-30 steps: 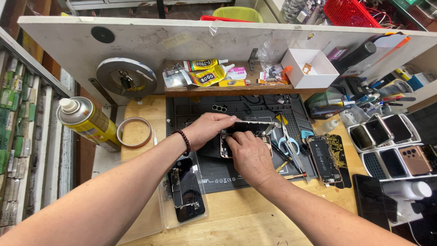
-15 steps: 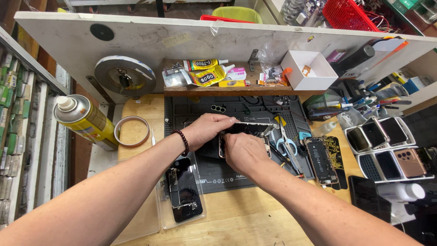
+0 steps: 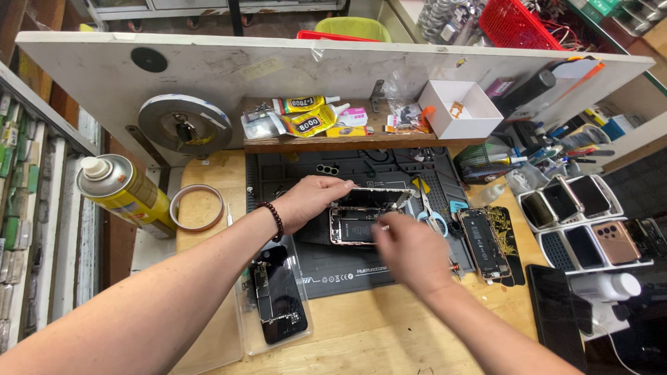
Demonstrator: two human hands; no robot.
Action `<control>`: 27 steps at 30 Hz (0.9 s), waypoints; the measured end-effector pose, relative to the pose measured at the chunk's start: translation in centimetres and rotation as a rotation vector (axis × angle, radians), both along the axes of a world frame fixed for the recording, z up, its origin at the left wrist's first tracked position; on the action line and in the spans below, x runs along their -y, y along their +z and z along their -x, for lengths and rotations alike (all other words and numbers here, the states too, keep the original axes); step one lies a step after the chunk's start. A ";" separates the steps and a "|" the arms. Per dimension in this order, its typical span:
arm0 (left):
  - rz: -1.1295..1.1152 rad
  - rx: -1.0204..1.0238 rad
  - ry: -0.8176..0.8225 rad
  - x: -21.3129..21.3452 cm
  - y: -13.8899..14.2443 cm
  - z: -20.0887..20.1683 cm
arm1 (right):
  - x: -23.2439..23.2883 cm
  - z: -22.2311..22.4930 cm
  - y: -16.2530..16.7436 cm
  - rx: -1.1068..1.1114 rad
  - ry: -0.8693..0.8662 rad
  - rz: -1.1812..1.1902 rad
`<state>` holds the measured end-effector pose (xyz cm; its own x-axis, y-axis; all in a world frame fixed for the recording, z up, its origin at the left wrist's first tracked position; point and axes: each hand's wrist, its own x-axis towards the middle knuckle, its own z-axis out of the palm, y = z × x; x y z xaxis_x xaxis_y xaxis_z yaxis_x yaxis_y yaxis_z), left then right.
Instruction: The person works at a repair bench on a disassembled smartphone, transferring internal components between phone frames and pressing the assembly together by hand. They handle the phone chassis, a separate display assembly, and small internal parts while working over a repair mat.
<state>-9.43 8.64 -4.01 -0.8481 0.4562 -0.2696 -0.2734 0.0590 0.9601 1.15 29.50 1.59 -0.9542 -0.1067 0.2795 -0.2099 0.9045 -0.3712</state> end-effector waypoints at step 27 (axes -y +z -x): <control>0.024 0.059 0.012 -0.3 0.4 -1.1 | -8.0 1.8 -1.7 0.400 -0.246 -0.181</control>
